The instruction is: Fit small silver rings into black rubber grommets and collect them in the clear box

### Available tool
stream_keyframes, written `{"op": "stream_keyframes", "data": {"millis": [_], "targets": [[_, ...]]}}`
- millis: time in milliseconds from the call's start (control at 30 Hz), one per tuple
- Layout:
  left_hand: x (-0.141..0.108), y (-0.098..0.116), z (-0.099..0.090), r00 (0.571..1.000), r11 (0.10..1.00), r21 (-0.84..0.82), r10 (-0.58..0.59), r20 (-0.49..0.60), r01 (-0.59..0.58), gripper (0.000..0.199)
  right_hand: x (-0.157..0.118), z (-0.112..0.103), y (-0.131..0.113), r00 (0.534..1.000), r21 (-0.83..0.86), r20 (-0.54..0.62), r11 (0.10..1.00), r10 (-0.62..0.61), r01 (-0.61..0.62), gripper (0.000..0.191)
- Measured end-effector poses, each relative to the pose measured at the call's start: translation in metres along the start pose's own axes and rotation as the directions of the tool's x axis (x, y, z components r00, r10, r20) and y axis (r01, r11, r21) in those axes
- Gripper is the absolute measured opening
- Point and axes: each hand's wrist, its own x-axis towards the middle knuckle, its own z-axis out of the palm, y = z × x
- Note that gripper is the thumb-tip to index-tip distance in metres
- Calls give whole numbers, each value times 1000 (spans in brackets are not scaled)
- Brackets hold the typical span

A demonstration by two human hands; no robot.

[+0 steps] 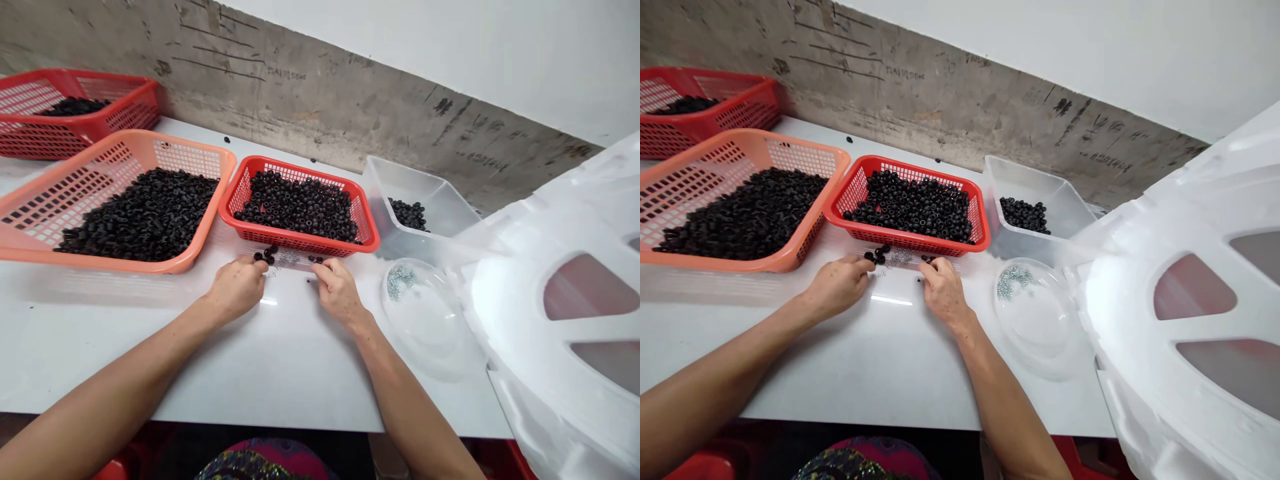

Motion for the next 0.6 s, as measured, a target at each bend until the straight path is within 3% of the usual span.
{"op": "stream_keyframes", "data": {"millis": [67,167,400,600], "targets": [[-3,3,-2,995,976,213,23,102,-44,28,0,2,-2,1000,-24,7,1000,-5,5,32],[-4,7,0,988,943,314,72,139,-113,31,0,7,-4,1000,-37,7,999,-18,18,29],[4,6,6,983,956,231,167,72,-179,38,-1,19,-11,998,-59,53,997,-44,47,25],[6,2,-4,993,963,243,102,56,-113,44,6,16,-21,996,-78,52,994,-75,79,23]]}}
